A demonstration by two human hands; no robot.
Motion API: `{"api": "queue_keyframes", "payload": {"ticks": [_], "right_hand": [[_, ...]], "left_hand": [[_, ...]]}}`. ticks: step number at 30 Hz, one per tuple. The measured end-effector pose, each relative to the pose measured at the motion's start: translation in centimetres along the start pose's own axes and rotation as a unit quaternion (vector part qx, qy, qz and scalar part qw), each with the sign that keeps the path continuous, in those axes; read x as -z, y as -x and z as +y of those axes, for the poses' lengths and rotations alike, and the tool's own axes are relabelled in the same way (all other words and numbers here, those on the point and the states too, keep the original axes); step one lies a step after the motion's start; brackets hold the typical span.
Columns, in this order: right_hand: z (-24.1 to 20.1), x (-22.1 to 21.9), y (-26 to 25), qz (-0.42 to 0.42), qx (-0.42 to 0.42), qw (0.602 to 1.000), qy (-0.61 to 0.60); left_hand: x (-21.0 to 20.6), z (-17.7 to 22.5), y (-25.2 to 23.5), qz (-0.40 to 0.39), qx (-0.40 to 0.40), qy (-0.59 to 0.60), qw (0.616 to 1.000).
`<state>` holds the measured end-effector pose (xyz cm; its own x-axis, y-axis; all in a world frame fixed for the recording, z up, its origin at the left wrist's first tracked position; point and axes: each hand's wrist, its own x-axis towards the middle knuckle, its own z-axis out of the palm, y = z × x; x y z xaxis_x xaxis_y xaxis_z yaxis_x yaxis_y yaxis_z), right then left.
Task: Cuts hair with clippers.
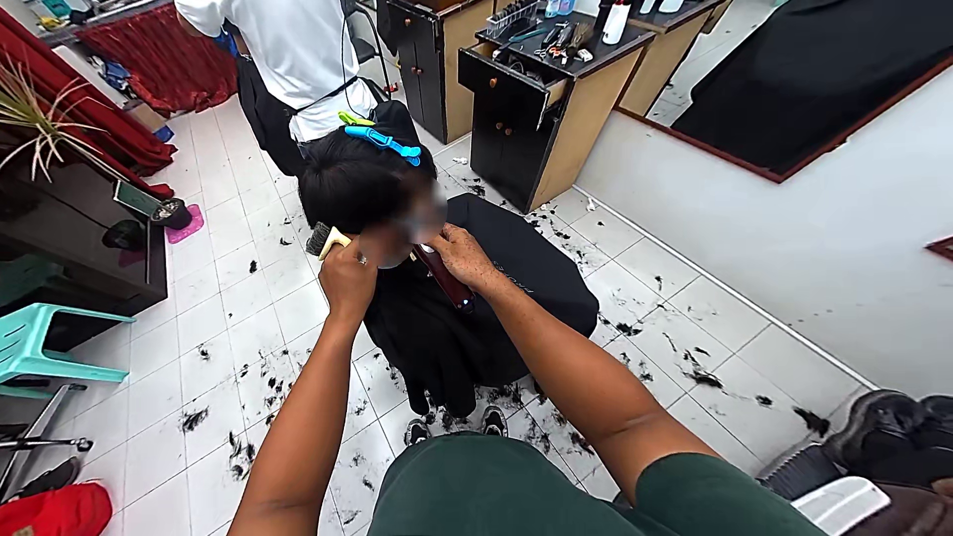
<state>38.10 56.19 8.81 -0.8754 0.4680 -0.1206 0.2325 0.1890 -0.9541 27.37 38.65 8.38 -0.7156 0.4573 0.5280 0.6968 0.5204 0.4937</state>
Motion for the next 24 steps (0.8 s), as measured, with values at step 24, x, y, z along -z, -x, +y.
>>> {"api": "queue_keyframes", "payload": {"ticks": [24], "right_hand": [[-0.9, -0.8, 0.9, 0.021, -0.011, 0.999, 0.028]], "left_hand": [[0.2, -0.2, 0.0, -0.016, 0.008, 0.002, 1.000]]}}
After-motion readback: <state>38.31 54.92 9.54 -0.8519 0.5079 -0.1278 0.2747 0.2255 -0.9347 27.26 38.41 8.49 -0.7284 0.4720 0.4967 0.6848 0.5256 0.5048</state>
